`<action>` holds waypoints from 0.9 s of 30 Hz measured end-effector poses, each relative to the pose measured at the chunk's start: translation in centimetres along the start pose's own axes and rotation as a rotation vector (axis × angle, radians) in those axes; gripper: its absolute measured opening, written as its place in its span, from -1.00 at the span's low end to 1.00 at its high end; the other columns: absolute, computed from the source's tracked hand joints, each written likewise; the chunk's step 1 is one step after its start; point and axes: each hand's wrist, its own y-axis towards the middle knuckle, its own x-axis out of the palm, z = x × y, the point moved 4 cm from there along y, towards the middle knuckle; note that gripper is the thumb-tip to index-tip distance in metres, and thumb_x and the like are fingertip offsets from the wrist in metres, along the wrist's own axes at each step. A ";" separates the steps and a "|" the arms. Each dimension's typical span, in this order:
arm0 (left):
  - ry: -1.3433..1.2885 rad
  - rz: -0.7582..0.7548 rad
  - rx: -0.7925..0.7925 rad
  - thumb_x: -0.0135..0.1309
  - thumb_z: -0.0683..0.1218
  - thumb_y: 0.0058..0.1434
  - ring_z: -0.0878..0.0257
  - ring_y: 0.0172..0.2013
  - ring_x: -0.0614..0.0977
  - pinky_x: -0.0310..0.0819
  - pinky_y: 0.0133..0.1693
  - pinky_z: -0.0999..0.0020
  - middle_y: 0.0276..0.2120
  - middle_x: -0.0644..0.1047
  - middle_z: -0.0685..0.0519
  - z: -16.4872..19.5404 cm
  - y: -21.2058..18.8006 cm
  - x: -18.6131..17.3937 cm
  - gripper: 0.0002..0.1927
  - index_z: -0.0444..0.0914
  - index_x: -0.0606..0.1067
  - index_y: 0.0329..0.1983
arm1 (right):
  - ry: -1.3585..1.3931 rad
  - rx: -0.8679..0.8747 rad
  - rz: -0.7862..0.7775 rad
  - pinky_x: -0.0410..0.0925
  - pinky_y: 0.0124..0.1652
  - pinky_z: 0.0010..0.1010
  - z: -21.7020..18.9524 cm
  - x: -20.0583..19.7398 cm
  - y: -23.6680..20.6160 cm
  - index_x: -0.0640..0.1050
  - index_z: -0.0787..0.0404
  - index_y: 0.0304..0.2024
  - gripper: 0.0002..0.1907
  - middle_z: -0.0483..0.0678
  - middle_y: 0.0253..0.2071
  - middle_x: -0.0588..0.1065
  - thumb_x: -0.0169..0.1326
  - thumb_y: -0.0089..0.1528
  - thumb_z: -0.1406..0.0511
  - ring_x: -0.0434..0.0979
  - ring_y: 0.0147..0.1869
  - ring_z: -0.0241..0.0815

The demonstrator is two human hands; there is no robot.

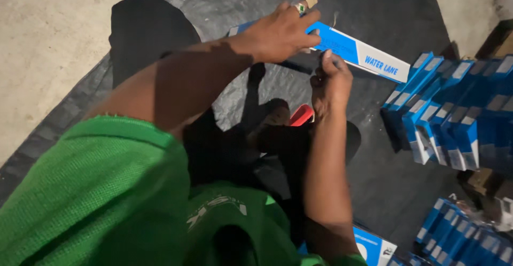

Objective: The person sits on the floor and repeatedly tapes blue and white product boxes using a handheld tape dispenser. They fold flaps, apply tape to seal the boxes, and stack the finished boxes into a growing pile.

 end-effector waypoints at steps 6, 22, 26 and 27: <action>-0.048 -0.063 -0.078 0.10 0.07 0.33 -0.17 0.11 0.46 0.27 0.12 -0.19 0.26 0.34 -0.20 0.4 1.1 1.8 -0.72 -0.05 0.53 0.06 | -0.051 0.044 0.103 0.12 -0.48 -0.50 0.1 -0.6 0.0 0.57 0.21 -0.26 -0.80 -0.22 -0.53 0.29 0.22 0.27 0.20 0.23 -0.49 -0.36; -0.067 -0.093 -0.125 0.05 0.02 0.29 -0.25 0.18 0.38 0.14 0.20 -0.29 0.31 0.26 -0.22 0.5 1.3 2.3 -0.64 -0.04 0.51 0.15 | -0.731 -0.554 0.523 0.29 -0.29 -0.13 0.6 -2.5 1.7 0.32 0.45 0.03 -0.21 0.12 -0.28 0.37 0.43 0.08 0.06 0.37 -0.25 0.06; -0.093 -0.133 -0.151 0.05 -0.04 0.36 -0.24 0.17 0.41 0.23 0.23 -0.18 0.38 0.25 -0.21 0.0 1.1 2.2 -0.66 -0.10 0.51 0.19 | -1.161 -1.282 0.578 0.28 0.22 0.06 -0.9 -1.2 -0.4 0.35 0.36 0.20 -0.09 0.46 0.23 0.23 0.42 0.03 -0.02 0.25 0.32 0.35; -0.051 -0.095 -0.122 0.06 -0.03 0.35 -0.24 0.16 0.42 0.24 0.21 -0.17 0.36 0.26 -0.22 -0.2 1.2 2.1 -0.67 -0.08 0.52 0.17 | -1.126 -1.348 0.497 0.25 0.30 0.05 -1.1 -1.3 -0.4 0.38 0.29 0.22 -0.13 0.47 0.32 0.18 0.40 0.02 0.01 0.20 0.42 0.37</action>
